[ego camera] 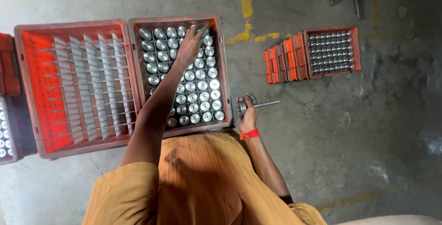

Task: The person transfers small cylindrical metal parts from one orange crate to another, arranging them in rows. They occasionally move crates and use a metal tool to adjust the parts.

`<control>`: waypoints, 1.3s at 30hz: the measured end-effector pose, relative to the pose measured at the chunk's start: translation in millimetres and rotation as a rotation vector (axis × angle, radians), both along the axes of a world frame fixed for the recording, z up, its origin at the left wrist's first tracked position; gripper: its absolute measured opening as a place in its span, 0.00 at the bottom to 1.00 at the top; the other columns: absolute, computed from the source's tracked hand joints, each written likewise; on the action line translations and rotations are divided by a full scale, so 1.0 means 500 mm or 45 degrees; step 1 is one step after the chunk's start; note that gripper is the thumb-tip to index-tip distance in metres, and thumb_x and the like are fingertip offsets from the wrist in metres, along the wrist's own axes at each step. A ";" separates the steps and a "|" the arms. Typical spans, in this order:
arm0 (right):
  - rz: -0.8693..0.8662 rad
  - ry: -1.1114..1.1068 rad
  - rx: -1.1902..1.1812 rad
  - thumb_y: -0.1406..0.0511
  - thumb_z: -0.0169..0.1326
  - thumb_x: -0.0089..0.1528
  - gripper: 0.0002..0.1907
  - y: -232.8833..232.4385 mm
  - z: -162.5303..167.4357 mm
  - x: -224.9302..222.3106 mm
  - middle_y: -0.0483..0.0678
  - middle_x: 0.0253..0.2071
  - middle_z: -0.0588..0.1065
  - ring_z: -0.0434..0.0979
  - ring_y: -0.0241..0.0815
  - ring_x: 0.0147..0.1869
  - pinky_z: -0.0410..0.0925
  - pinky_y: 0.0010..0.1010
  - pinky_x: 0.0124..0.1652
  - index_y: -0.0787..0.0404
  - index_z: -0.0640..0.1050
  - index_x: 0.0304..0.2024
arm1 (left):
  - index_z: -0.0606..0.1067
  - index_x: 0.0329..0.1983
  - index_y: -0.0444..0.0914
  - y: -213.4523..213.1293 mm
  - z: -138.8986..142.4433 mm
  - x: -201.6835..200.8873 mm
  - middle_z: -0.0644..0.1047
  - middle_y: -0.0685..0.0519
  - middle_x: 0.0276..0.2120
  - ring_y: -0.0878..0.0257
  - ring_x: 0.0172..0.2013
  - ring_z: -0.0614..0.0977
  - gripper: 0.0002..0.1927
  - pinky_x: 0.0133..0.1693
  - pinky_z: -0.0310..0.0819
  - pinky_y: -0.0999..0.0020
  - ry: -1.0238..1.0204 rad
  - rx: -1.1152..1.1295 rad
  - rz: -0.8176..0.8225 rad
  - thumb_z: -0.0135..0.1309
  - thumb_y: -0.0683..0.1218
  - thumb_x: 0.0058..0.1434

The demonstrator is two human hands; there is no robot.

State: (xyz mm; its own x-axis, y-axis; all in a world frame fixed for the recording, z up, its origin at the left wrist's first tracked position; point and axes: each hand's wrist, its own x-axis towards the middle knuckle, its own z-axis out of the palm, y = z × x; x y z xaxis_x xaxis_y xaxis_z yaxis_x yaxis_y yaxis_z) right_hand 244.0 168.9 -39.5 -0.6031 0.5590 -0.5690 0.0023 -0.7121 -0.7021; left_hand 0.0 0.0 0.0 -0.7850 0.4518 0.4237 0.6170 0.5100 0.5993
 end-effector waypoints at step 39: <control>0.483 -0.535 -0.113 0.48 0.61 0.61 0.23 -0.393 -0.061 0.050 0.42 0.32 0.76 0.76 0.32 0.27 0.70 0.29 0.24 0.57 0.78 0.46 | 0.75 0.55 0.37 -0.337 -0.138 0.465 0.78 0.43 0.47 0.45 0.49 0.78 0.24 0.48 0.77 0.53 -0.314 -0.657 -0.160 0.57 0.36 0.53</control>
State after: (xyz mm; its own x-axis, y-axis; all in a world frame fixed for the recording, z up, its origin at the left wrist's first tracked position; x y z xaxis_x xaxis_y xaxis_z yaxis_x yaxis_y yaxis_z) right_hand 269.0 -27.7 -69.8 -0.4642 0.2865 -0.8381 0.5350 -0.6635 -0.5230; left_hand 232.7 -168.7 -69.1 -0.7598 0.6470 -0.0639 0.5654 0.7060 0.4265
